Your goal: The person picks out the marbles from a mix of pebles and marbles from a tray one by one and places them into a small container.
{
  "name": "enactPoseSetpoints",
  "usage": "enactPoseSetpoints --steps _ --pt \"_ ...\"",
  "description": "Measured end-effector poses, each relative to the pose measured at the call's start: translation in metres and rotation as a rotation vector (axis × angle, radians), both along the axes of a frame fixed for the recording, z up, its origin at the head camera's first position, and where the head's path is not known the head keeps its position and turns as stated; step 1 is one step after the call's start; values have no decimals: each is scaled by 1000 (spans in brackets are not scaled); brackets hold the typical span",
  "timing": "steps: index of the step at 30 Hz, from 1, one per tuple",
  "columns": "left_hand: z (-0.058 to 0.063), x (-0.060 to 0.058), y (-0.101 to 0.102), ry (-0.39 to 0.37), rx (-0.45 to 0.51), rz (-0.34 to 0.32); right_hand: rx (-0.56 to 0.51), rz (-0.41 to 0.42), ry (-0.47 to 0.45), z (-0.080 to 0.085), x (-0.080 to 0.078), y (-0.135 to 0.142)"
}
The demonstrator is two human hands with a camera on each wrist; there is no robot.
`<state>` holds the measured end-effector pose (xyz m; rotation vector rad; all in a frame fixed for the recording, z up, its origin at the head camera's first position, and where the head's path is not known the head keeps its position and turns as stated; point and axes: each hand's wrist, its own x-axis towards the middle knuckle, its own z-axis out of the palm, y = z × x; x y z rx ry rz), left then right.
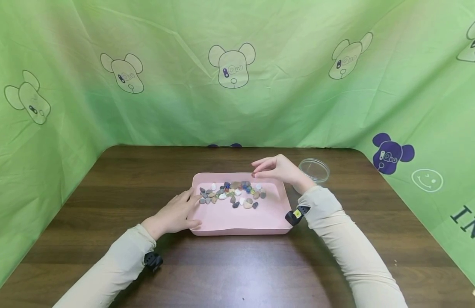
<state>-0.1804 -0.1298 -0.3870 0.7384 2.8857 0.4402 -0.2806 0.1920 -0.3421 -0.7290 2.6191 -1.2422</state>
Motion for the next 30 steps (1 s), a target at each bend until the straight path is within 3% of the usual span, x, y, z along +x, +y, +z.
enactPoseSetpoints --steps 30 --pt "1 1 1 -4 -2 0 -13 -44 22 12 12 41"
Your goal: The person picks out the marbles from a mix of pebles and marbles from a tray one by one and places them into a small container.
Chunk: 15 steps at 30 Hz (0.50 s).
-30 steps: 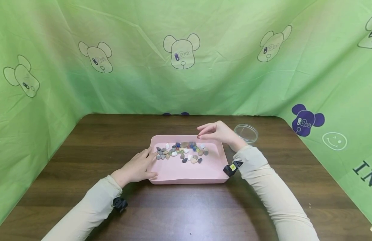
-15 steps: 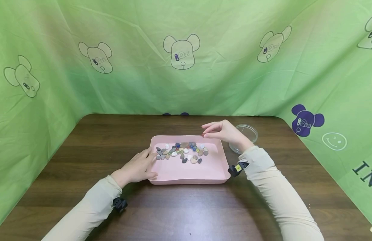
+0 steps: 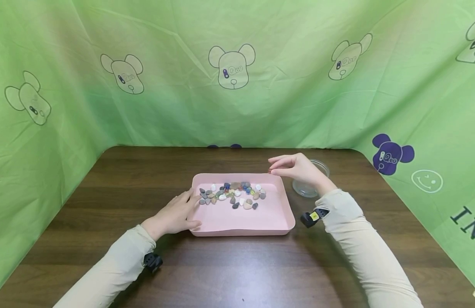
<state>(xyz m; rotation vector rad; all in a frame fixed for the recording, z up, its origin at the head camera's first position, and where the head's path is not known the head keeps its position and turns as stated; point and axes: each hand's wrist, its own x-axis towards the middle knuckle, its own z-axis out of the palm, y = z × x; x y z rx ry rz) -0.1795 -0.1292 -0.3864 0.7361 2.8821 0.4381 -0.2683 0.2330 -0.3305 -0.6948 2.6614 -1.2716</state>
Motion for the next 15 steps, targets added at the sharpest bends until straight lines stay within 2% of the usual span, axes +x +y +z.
enactPoseSetpoints --steps 5,15 --pt "0 0 0 3 -2 -1 4 -10 22 0 1 5" --pt "0 0 0 3 -2 -1 -17 -31 8 4 7 12"
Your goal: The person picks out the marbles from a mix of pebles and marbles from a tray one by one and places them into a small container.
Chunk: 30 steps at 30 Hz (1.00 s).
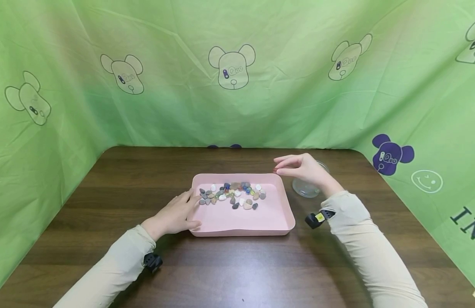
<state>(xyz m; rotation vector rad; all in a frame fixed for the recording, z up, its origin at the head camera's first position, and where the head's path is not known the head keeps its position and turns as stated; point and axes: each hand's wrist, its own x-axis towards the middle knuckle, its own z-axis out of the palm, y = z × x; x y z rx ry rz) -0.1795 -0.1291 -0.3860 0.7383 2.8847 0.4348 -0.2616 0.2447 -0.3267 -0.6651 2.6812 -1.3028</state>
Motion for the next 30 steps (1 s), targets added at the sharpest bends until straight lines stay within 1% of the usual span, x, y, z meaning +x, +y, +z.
enactPoseSetpoints --steps 9,12,20,30 --pt "0 0 0 2 -5 -7 -15 -18 -23 0 1 7" --pt "0 0 0 4 -8 -7 -2 -31 -19 0 2 10" --pt "0 0 -1 18 -8 -11 26 -52 23 0 4 18" --pt "0 0 0 7 -5 -4 -22 -43 43 -2 6 30"
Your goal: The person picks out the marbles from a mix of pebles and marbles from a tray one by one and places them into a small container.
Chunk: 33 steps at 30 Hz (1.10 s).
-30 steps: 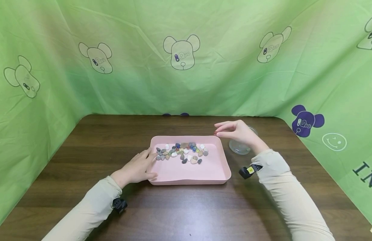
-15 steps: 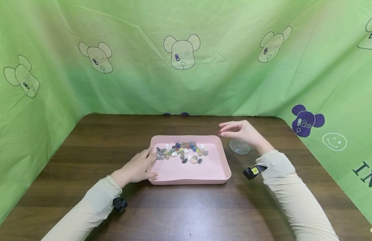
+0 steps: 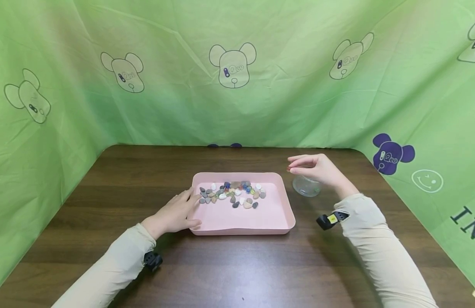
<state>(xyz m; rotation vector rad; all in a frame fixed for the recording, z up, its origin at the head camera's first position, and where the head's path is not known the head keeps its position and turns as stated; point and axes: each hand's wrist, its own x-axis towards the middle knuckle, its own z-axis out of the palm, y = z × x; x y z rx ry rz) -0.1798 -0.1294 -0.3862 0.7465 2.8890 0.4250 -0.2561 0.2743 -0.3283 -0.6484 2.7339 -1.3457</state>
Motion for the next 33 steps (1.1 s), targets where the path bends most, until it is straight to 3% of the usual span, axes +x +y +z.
enactPoseSetpoints --steps 14,23,33 --pt "1 0 -1 8 5 -2 -16 -44 45 0 3 14" --pt "0 0 -1 3 6 -2 -48 -127 21 -5 4 25" --pt "1 1 -2 19 11 -19 -80 -97 70 -9 4 42"
